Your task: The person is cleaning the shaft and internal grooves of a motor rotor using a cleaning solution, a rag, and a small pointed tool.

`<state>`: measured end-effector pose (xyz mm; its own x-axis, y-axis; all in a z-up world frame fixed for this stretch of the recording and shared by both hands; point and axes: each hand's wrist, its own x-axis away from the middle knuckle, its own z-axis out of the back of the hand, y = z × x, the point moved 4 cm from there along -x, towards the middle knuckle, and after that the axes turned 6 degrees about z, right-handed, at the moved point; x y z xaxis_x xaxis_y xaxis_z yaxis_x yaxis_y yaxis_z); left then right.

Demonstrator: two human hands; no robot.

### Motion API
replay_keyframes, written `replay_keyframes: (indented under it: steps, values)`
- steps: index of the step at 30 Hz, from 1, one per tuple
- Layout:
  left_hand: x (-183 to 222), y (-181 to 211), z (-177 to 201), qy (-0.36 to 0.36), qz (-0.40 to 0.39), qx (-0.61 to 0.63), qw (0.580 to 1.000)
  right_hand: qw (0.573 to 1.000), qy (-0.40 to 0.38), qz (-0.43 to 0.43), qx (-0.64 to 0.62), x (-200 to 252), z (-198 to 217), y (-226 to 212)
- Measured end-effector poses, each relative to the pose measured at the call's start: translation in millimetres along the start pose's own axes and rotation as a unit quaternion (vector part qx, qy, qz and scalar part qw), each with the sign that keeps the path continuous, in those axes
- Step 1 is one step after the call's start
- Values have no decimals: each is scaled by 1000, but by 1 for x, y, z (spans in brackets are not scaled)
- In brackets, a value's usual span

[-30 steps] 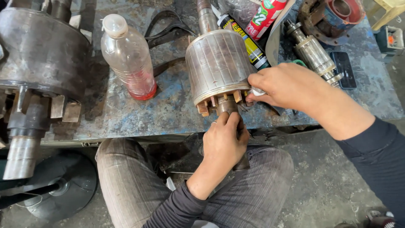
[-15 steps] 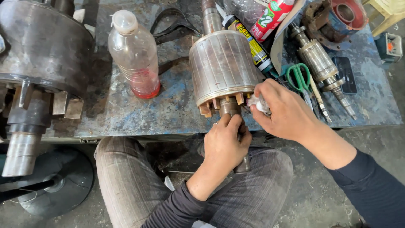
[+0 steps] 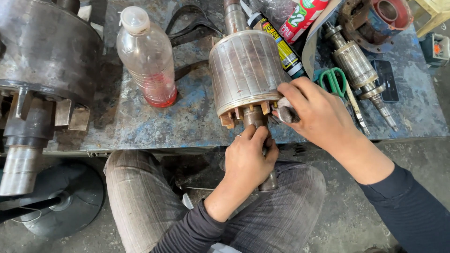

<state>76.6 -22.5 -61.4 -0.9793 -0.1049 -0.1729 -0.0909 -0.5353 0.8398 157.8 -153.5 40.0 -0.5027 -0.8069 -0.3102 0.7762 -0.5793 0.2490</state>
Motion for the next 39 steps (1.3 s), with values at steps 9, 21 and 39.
replay_keyframes:
  steps: [9,21,39]
  values:
    - [0,-2,0,16,-14,-4,1000,969,-97,116,193,6,-40,16]
    - [-1,-2,12,20,-17,29,999,962,-218,112,119,-31,8,7]
    - [0,-5,4,-15,-15,53,998,949,-129,-147,-248,-22,47,63]
